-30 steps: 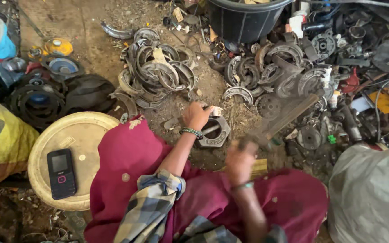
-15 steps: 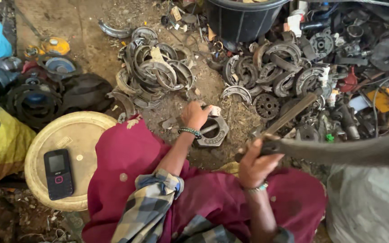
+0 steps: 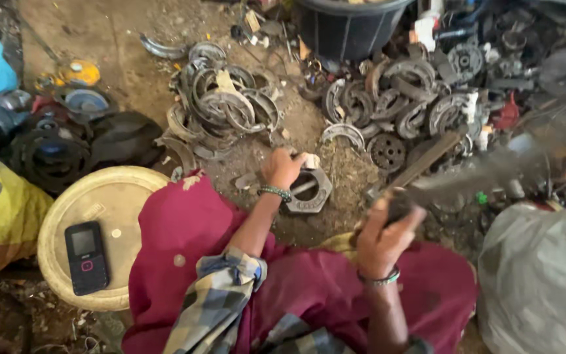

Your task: The person sits on the ground in a scrapyard and holds a hexagonal metal part steady with one hand while repeatedly striking and scraping it with a large curved blade held in the other hand, working the part's surface throughout the episode.

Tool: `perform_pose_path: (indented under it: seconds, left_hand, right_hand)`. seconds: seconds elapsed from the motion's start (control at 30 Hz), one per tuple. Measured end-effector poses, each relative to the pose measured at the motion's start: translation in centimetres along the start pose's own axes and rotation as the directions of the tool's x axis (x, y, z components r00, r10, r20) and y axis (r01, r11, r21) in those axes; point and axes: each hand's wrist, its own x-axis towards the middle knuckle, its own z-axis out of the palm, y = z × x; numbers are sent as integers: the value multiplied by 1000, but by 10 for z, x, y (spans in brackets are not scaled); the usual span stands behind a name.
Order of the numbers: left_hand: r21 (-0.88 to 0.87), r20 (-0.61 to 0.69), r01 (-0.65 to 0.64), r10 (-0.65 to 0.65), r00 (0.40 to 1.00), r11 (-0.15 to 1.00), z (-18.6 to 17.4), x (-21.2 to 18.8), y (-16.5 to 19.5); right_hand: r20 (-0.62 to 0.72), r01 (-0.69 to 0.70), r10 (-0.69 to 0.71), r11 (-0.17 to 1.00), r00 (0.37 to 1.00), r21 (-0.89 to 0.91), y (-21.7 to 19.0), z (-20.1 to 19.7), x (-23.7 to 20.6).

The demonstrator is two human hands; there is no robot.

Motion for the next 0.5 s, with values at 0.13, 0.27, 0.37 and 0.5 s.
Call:
perform_pose_path:
  seconds: [0.13,0.27,0.37,0.5]
  left_hand:
    - [63,8,16,-16,1000,998,-3,0,2]
    - [-6,-47,-47,47,998,999,-5,5,-1]
    - [20,-110,-80,82,991,997,-4,12,-2]
    - [133,-16,47,-45,999,990,2,7,-4]
  right_hand:
    - [-51,-82,82,997,995,0,51,27,-22]
    - [531,298,235,616,814,-729,136,70,-62]
    - [455,95,322,723,830,-685,139,64,-56]
    - [259,-86,215,898,942,-431,66,24,-14]
